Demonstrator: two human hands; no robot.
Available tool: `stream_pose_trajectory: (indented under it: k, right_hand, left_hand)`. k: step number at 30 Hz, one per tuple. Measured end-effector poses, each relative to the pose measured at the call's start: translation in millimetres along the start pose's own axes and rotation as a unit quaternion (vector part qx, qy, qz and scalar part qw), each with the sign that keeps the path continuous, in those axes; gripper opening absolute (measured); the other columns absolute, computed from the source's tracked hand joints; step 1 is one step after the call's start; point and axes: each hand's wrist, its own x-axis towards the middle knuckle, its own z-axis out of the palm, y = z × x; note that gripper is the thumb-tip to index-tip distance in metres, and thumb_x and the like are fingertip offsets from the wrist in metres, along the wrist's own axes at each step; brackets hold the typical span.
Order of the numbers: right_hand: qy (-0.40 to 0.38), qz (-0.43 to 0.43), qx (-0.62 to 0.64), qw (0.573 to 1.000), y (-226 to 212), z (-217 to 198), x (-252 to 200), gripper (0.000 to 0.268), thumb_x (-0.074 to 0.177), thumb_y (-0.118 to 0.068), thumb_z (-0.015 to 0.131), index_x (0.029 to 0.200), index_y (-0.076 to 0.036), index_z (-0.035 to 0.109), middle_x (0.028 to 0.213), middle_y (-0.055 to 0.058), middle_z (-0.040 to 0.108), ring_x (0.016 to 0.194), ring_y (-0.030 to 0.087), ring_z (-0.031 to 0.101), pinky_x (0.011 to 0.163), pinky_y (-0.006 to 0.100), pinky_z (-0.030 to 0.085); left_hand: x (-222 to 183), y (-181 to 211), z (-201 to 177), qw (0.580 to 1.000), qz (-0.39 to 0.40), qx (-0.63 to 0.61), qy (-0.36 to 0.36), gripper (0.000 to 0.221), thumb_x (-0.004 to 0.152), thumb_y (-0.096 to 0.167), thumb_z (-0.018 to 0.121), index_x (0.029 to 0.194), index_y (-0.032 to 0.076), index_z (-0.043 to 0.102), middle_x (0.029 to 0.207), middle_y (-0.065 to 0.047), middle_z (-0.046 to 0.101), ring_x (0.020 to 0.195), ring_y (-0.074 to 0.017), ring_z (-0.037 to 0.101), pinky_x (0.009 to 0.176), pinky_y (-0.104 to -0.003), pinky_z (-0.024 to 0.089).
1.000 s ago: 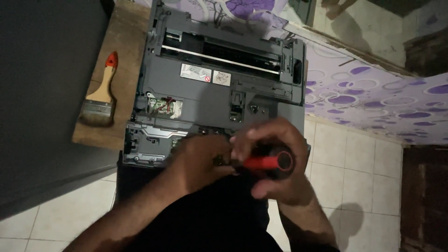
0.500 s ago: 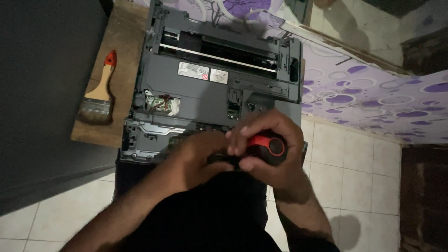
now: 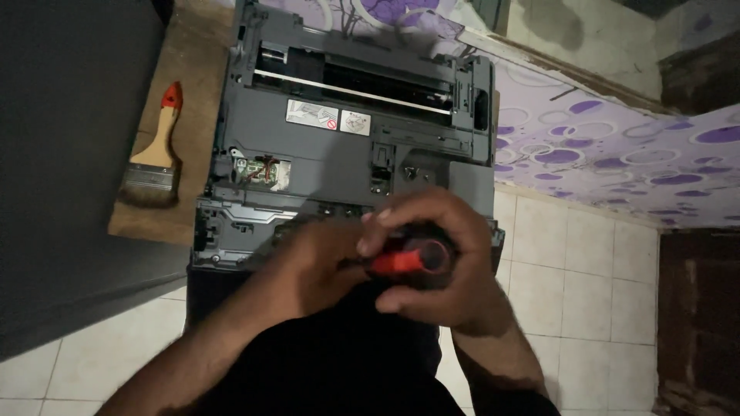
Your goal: Disassembling a printer by removing screws from the internal frame and lifting off the outer casing.
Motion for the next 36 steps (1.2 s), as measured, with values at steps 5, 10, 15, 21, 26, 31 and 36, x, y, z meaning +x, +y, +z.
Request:
stream_pose_trajectory:
  k: [5,10,15,21,26,31,36]
  right_hand:
    - [-0.001,0.012,0.06,0.998,3,2,-2,0.055,0.084,-0.035,0.087,0.122,-0.008,0.058,0.098,0.007,0.071,0.094,0.017,0.072,0.105,0.035,0.061]
    - [-0.05,-0.014,0.09,0.995,11,-4,-4,0.049,0.087,-0.038,0.085,0.12,-0.012,0.061,0.098,0.006,0.073,0.093,0.018,0.074,0.105,0.04,0.061]
    - [-0.028,-0.027,0.107,0.993,10,0,-7,0.072,0.08,-0.044,0.089,0.132,-0.01,0.052,0.108,0.011,0.07,0.104,0.023,0.072,0.108,0.04,0.058]
    - [-0.037,-0.004,0.095,0.995,7,-1,-5,0.053,0.09,-0.043,0.084,0.123,-0.011,0.059,0.097,0.007,0.073,0.094,0.02,0.074,0.107,0.04,0.059]
    - [-0.007,-0.018,0.121,0.992,16,3,-7,0.069,0.089,-0.038,0.087,0.138,-0.008,0.049,0.11,0.012,0.068,0.1,0.023,0.071,0.102,0.037,0.06]
    - [0.018,0.008,0.123,0.992,14,-1,-12,0.058,0.088,-0.032,0.087,0.131,-0.006,0.057,0.1,0.009,0.069,0.095,0.018,0.071,0.108,0.035,0.059]
    - [-0.02,0.038,0.148,0.988,19,-3,-15,0.062,0.089,-0.039,0.086,0.134,-0.009,0.055,0.098,0.006,0.069,0.082,0.016,0.068,0.088,0.032,0.058]
  left_hand:
    - [2,-31,19,0.996,-0.007,0.046,0.073,0.029,0.075,0.019,0.089,0.096,0.016,0.07,0.091,-0.003,0.075,0.081,-0.0197,0.071,0.068,-0.034,0.053]
    - [-2,-4,0,0.999,-0.026,0.005,-0.021,0.015,0.089,0.007,0.072,0.102,0.011,0.066,0.102,-0.006,0.074,0.1,-0.0221,0.074,0.078,-0.03,0.061]
    - [10,-13,6,0.971,-0.176,0.132,-0.096,0.012,0.089,0.033,0.076,0.096,0.022,0.074,0.095,-0.002,0.078,0.089,-0.0209,0.074,0.077,-0.037,0.055]
    - [0,-17,0,0.995,-0.039,0.08,-0.051,0.019,0.089,0.026,0.074,0.103,0.017,0.067,0.095,-0.005,0.074,0.086,-0.0238,0.07,0.069,-0.039,0.052]
    - [2,-27,7,0.984,-0.098,0.147,-0.015,0.022,0.079,0.026,0.085,0.096,0.02,0.073,0.091,-0.001,0.077,0.082,-0.0226,0.072,0.067,-0.038,0.052]
    - [11,-28,18,0.96,-0.131,0.221,-0.111,0.037,0.086,0.045,0.07,0.114,0.021,0.066,0.106,-0.009,0.073,0.096,-0.0345,0.072,0.073,-0.051,0.054]
    - [24,-20,37,0.911,-0.202,0.306,-0.188,0.029,0.093,0.044,0.058,0.115,0.026,0.066,0.111,-0.005,0.072,0.097,-0.0318,0.074,0.073,-0.052,0.058]
